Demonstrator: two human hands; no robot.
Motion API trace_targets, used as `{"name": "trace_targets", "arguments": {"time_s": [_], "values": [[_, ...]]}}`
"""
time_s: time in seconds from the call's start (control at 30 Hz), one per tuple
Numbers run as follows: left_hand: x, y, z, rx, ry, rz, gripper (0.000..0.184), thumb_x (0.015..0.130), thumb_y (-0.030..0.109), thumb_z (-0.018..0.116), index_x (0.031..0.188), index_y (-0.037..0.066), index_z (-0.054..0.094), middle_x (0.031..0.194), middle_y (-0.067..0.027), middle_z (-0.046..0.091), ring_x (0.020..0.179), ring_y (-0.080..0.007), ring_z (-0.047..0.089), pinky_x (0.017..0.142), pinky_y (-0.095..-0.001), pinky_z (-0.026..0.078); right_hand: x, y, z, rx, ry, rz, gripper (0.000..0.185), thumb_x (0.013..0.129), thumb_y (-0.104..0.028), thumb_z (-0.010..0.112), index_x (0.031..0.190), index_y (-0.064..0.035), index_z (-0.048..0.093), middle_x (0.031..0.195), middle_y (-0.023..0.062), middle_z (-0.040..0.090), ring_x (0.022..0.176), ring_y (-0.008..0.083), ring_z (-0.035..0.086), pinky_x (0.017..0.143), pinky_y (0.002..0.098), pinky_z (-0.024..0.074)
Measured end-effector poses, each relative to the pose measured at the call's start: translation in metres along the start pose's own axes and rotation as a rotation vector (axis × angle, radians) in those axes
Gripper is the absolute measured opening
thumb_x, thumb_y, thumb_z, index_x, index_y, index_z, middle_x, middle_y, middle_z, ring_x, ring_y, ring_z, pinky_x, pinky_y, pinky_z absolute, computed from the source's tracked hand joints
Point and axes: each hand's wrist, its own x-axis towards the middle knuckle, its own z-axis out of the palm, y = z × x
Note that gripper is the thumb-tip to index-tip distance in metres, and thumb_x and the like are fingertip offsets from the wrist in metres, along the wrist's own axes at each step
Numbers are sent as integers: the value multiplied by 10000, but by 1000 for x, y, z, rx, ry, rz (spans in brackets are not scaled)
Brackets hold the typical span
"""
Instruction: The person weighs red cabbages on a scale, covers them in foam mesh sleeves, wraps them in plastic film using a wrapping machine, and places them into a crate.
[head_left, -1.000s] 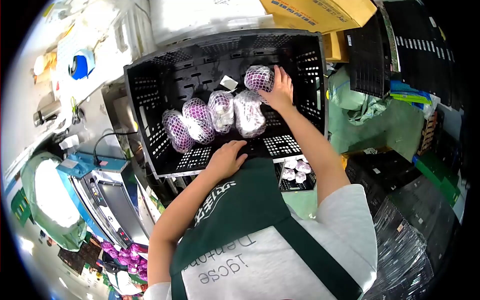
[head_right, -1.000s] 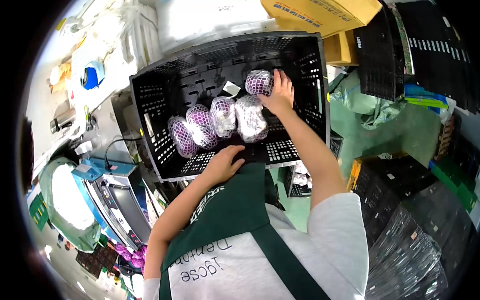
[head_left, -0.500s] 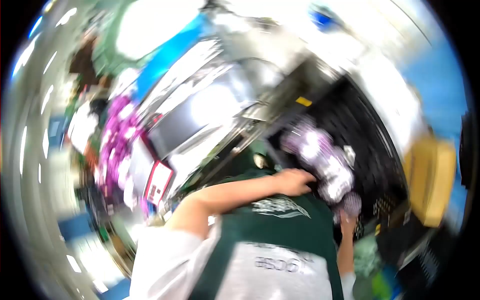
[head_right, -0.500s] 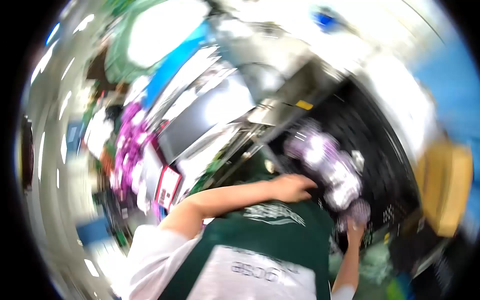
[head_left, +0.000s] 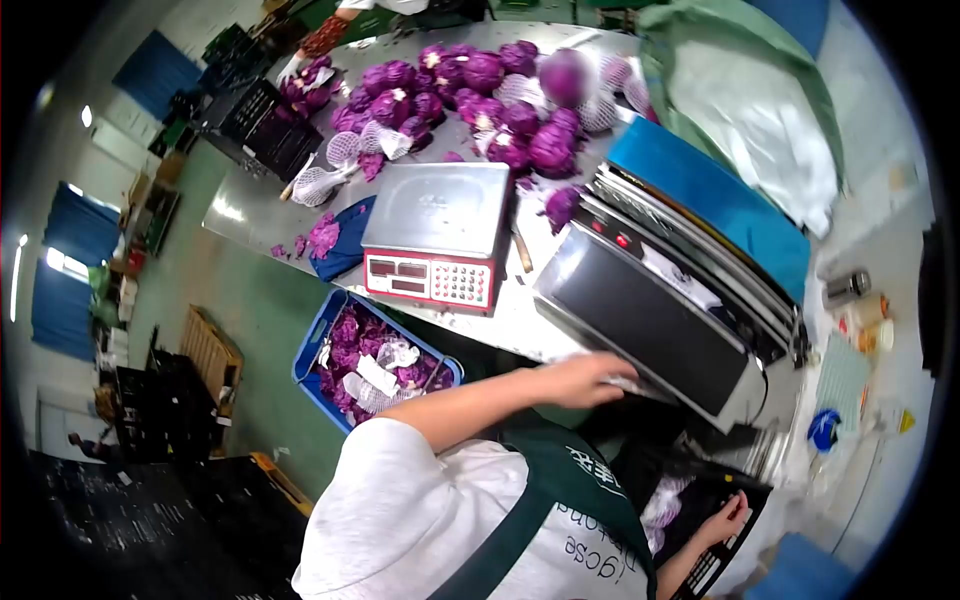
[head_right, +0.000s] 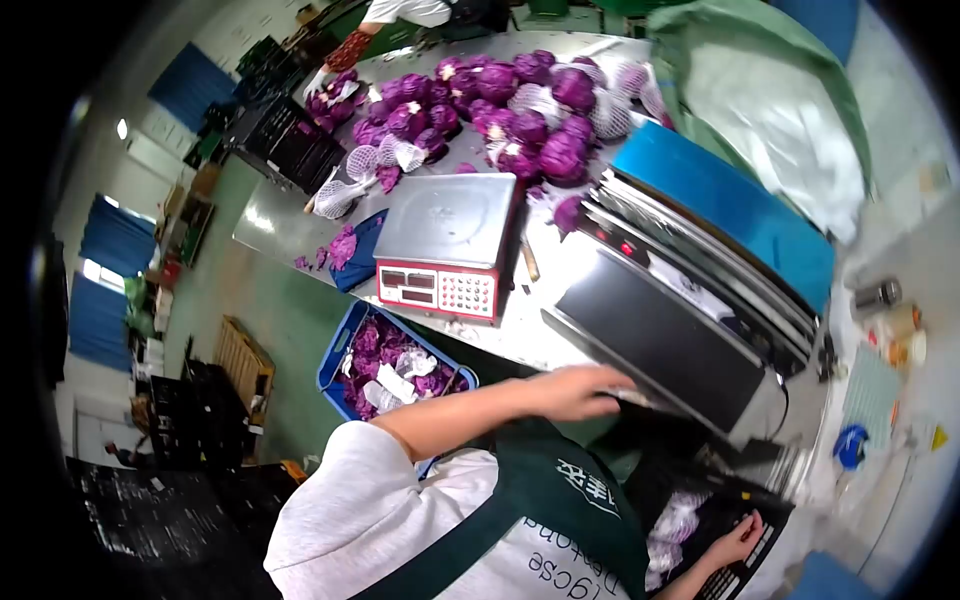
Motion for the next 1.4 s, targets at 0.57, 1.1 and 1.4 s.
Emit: {"name": "trace_targets", "arguments": {"time_s": [0.57, 1.1, 1.4], "values": [[109, -247, -391, 431, 888, -167, 872, 712, 355, 753, 1370, -3, 306, 1334, -281, 380, 1252, -418, 371, 1051, -443, 312, -34, -496, 386, 296, -847, -319, 420, 846, -92, 631, 1239, -19, 500, 1161, 120, 562, 996, 175, 574, 847, 272, 470], [-6, -296, -457, 402, 937, -458, 814, 619, 274, 801, 1296, 32, 418, 1161, -223, 532, 1089, -369, 530, 937, -405, 431, 10, -470, 674, 42, -838, 213, 1012, 564, -524, 818, 1314, -5, 381, 1226, 197, 538, 1075, 313, 571, 884, 409, 472], [7, -256, -437, 340, 698, -240, 748, 714, 266, 762, 1333, 23, 421, 1336, -219, 451, 1264, -335, 422, 1047, -386, 342, -12, -518, 594, 424, -1034, 661, 777, 740, -590, 656, 1314, -114, 436, 1178, 85, 586, 1020, 244, 601, 829, 473, 496]]}}
